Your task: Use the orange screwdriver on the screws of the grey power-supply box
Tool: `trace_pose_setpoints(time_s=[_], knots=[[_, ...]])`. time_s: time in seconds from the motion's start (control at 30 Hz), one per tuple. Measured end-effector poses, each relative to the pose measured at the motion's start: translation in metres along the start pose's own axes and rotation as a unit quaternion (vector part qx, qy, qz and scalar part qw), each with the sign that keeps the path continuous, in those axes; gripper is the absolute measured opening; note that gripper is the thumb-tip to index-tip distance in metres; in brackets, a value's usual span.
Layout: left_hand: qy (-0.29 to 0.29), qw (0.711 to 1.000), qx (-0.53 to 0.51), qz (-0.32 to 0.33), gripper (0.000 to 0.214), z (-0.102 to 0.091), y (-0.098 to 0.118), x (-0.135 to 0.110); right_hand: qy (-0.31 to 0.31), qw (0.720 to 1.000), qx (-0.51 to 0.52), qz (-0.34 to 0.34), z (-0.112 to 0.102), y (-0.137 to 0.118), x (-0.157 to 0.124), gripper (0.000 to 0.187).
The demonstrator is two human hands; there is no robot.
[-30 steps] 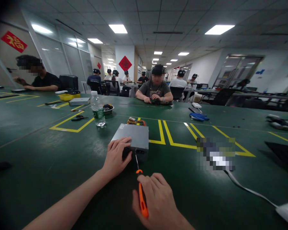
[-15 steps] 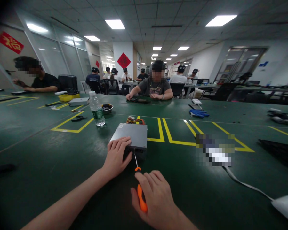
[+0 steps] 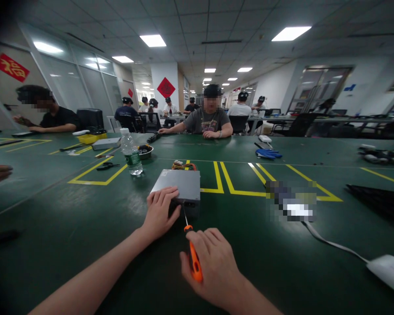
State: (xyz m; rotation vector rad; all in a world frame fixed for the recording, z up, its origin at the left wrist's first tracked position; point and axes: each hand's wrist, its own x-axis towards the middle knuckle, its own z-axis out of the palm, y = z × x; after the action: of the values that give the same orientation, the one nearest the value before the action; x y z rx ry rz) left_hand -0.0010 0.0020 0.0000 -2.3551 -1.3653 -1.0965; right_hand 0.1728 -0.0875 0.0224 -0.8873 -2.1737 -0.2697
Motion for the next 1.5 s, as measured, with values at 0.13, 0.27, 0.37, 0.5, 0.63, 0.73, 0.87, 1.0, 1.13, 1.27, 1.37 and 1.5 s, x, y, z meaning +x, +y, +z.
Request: trace_pose_setpoints(time_s=[0.13, 0.27, 0.37, 0.5, 0.63, 0.73, 0.87, 1.0, 1.13, 1.27, 1.37, 1.5], knots=[[0.005, 1.0, 0.004, -0.001, 0.029, 0.0, -0.001, 0.0, -0.016, 1.0, -0.004, -0.016, 0.002, -0.001, -0.002, 0.015], [0.007, 1.0, 0.007, -0.002, 0.028, 0.001, -0.001, -0.001, -0.016, 0.999, -0.024, -0.021, 0.003, -0.004, -0.002, 0.015], [0.009, 1.0, 0.01, -0.005, 0.028, 0.002, -0.001, -0.001, -0.016, 0.999, -0.038, -0.015, 0.001, -0.004, -0.002, 0.016], [0.011, 1.0, 0.013, -0.003, 0.026, 0.002, -0.001, -0.001, -0.017, 0.999, -0.035, -0.003, 0.003, -0.002, -0.004, 0.023], [0.014, 1.0, 0.016, -0.001, 0.027, 0.002, -0.001, -0.001, -0.04, 0.998, -0.035, -0.033, 0.008, -0.003, -0.006, 0.015], [0.016, 1.0, 0.021, 0.001, 0.027, 0.002, -0.001, -0.001, -0.056, 0.997, -0.038, -0.035, 0.009, -0.003, -0.006, 0.017], [0.015, 1.0, 0.019, 0.004, 0.027, 0.001, -0.001, -0.001, -0.042, 0.998, -0.033, -0.014, 0.006, -0.002, -0.003, 0.023], [0.015, 1.0, 0.019, 0.004, 0.026, 0.001, -0.001, 0.0, -0.028, 0.999, -0.023, -0.001, 0.007, 0.0, -0.005, 0.02], [0.017, 1.0, 0.016, 0.0, 0.027, 0.002, -0.001, 0.0, -0.059, 0.997, -0.035, -0.032, 0.007, -0.001, -0.007, 0.019], [0.018, 1.0, 0.014, 0.003, 0.027, 0.002, -0.001, -0.001, -0.032, 0.999, -0.04, -0.014, 0.005, -0.004, -0.004, 0.017], [0.019, 1.0, 0.015, 0.003, 0.025, 0.002, -0.001, 0.0, -0.002, 0.999, -0.036, -0.008, 0.007, -0.003, -0.004, 0.019], [0.022, 1.0, 0.015, -0.003, 0.024, 0.003, 0.0, 0.0, -0.049, 0.998, -0.04, -0.03, 0.014, -0.002, -0.007, 0.015]])
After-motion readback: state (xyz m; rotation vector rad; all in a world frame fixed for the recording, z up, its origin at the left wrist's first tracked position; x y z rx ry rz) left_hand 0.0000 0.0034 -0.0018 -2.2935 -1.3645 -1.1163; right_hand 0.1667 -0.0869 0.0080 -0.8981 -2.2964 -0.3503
